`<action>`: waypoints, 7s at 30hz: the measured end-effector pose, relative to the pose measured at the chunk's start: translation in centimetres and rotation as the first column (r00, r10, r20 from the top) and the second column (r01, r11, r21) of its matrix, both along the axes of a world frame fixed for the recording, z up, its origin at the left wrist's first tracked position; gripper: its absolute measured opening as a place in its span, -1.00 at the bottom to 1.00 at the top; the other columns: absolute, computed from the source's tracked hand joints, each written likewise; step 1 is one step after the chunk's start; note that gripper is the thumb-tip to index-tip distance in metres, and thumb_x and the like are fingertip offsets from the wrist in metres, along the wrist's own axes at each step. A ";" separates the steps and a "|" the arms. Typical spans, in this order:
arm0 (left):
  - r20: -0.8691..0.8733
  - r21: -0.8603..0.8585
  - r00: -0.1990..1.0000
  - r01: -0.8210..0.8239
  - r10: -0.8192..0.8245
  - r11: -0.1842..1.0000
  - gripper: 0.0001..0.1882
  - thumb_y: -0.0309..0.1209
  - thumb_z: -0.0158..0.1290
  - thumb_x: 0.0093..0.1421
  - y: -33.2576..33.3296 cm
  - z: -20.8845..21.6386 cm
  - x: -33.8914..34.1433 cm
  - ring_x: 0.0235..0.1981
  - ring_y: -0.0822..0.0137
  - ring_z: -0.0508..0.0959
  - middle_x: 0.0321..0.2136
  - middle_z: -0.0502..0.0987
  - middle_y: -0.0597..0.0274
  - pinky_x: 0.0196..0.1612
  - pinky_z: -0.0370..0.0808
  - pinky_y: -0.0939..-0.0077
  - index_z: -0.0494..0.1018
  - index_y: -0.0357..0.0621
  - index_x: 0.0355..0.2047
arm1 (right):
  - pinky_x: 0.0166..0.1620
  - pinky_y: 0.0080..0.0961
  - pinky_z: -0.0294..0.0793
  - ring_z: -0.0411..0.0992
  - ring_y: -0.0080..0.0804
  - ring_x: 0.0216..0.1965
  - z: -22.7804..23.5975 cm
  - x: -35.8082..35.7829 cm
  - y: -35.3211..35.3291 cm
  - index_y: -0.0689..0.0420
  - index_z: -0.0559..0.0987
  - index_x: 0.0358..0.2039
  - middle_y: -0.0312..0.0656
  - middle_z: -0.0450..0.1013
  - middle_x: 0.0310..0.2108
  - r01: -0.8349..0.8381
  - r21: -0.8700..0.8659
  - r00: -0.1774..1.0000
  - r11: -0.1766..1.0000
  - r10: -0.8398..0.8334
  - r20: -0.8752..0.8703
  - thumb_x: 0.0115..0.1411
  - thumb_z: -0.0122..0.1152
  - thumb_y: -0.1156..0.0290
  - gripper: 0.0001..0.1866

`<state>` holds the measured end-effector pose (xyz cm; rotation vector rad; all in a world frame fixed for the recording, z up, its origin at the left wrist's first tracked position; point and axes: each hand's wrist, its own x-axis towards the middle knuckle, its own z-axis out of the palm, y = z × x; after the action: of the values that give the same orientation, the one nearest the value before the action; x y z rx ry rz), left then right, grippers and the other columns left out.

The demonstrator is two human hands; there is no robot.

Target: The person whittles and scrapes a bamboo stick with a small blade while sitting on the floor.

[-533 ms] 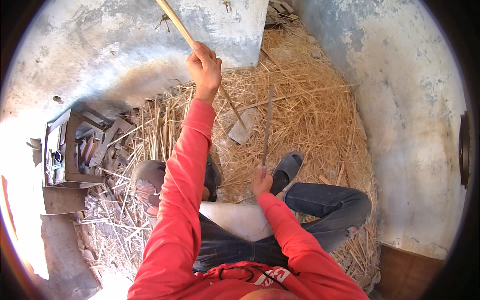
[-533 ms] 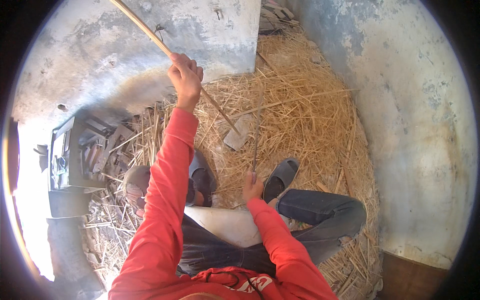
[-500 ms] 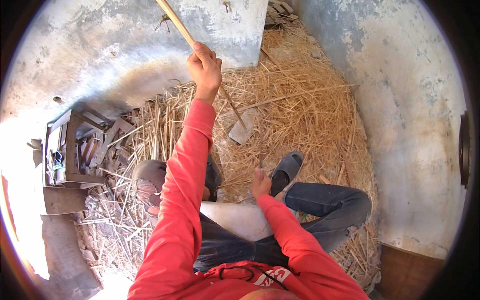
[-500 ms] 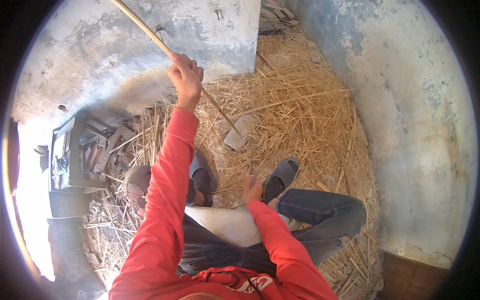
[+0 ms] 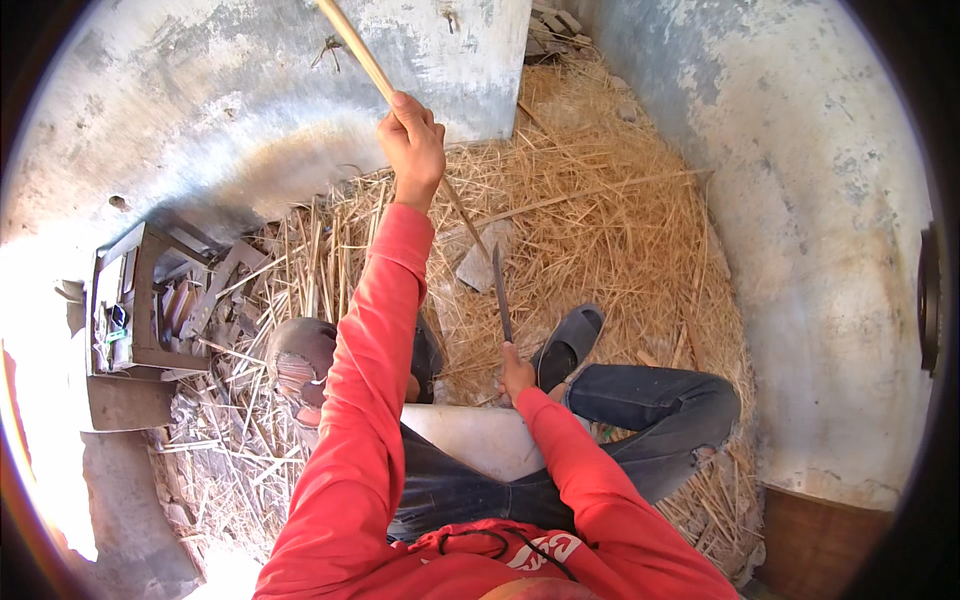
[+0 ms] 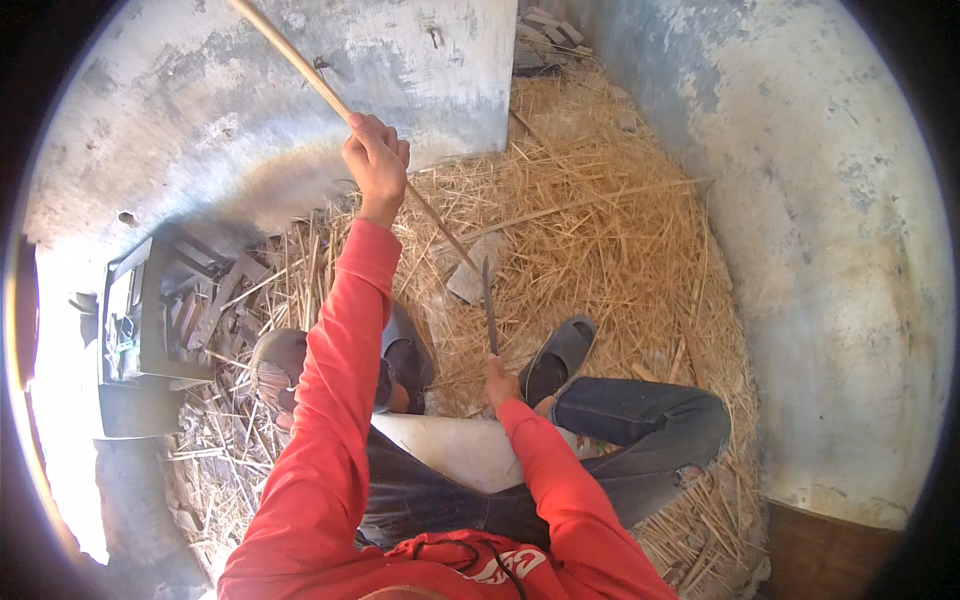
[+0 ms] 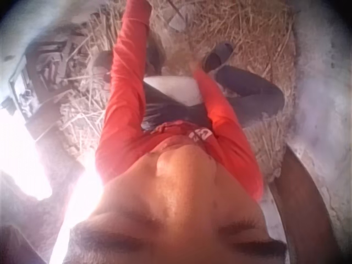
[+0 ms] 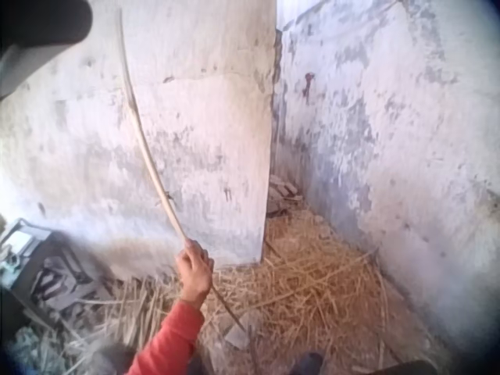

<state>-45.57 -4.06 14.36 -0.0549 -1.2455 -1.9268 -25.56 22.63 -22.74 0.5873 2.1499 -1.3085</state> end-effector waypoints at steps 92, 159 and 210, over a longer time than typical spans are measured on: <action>0.121 -0.766 0.991 0.061 0.051 0.640 -0.43 -0.05 -0.38 0.55 -5.9 18.8 13.2 -0.15 0.30 0.63 -0.22 0.62 0.12 -0.07 0.59 0.35 0.25 -0.24 0.29 | -0.63 -0.19 0.38 0.32 -0.26 -0.77 6.1 2.1 0.5 0.20 0.42 -0.66 -0.12 0.31 -0.74 0.046 -0.244 0.997 0.969 -0.030 0.069 0.33 -0.05 -0.34 -0.21; 0.636 0.103 0.509 0.688 -0.579 0.719 -0.47 -0.14 -0.41 0.56 8.6 3.0 23.1 -0.74 0.50 0.32 -0.63 0.43 0.24 -0.61 0.31 0.67 0.14 -0.19 0.37 | 0.07 0.00 0.50 0.45 0.23 0.04 -6.0 2.1 29.9 0.03 0.27 0.30 0.25 0.27 0.17 0.229 0.772 0.973 0.593 -0.108 -0.206 0.22 0.20 0.46 -0.37; 0.600 0.269 0.447 0.668 -0.663 0.693 -0.50 -0.26 -0.14 0.52 9.4 -0.3 16.1 -0.64 0.57 0.33 -0.46 0.50 0.31 -0.56 0.27 0.67 0.22 -0.09 0.40 | -0.52 -0.60 0.30 0.30 -0.66 -0.62 39.8 -15.7 -2.3 0.13 0.56 -0.43 -0.44 0.33 -0.64 -0.454 -0.517 0.875 0.726 0.255 -0.411 0.27 0.39 0.11 -0.65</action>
<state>-29.49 5.30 14.05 0.1887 -1.9111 -2.7943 -41.25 20.28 17.06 -0.3158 1.7730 -1.8127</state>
